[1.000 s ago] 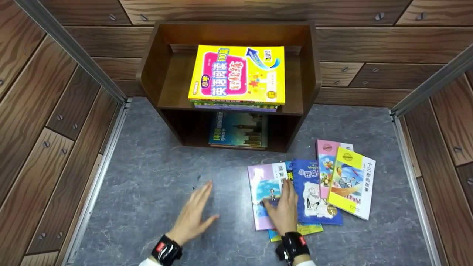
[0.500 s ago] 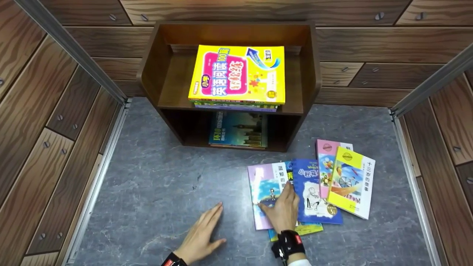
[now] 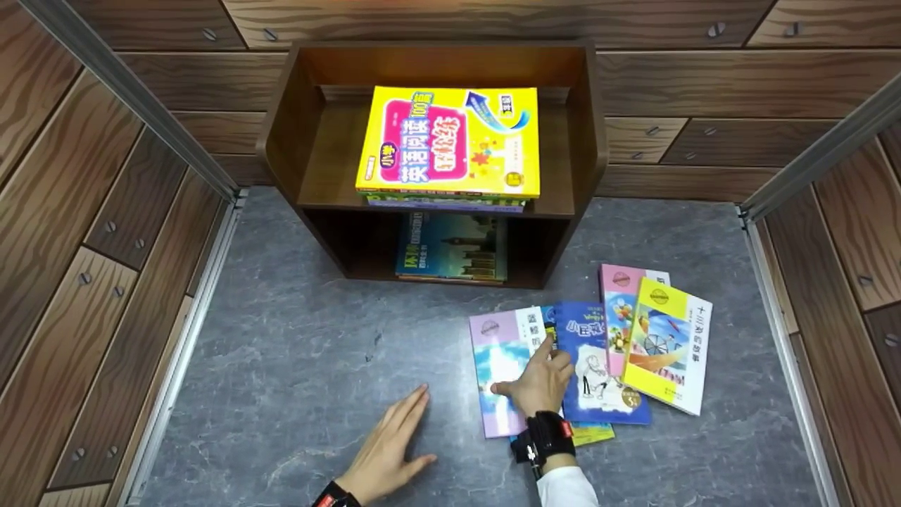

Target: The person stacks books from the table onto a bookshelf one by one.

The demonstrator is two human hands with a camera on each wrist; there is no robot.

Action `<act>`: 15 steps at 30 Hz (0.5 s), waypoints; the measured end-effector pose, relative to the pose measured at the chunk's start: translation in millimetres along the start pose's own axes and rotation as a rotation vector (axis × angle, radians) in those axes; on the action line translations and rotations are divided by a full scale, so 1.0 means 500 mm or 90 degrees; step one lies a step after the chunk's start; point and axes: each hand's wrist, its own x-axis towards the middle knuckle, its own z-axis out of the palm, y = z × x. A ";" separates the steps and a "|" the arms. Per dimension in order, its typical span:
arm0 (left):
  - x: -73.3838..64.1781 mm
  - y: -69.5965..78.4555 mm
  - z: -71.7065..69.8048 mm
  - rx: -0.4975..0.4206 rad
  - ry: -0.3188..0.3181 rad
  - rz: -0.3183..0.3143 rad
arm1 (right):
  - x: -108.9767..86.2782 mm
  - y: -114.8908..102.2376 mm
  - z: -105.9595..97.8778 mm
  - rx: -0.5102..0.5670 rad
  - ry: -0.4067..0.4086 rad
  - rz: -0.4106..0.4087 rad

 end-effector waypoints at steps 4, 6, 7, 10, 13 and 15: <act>0.005 -0.005 -0.008 -0.002 0.001 -0.015 | -0.007 0.003 0.007 0.038 0.021 0.003; 0.010 -0.007 -0.012 0.001 0.004 -0.018 | -0.010 0.007 0.010 0.053 0.029 0.003; 0.012 -0.008 -0.013 0.000 0.006 -0.019 | -0.012 0.009 0.011 0.059 0.029 0.002; 0.016 -0.011 -0.016 -0.005 0.008 -0.026 | -0.016 0.016 0.013 0.075 0.020 -0.001; 0.019 -0.015 -0.018 -0.011 0.016 -0.030 | -0.017 0.024 0.013 0.077 0.011 -0.011; 0.021 -0.016 -0.020 -0.011 0.025 -0.030 | -0.018 0.030 0.012 0.075 0.010 -0.024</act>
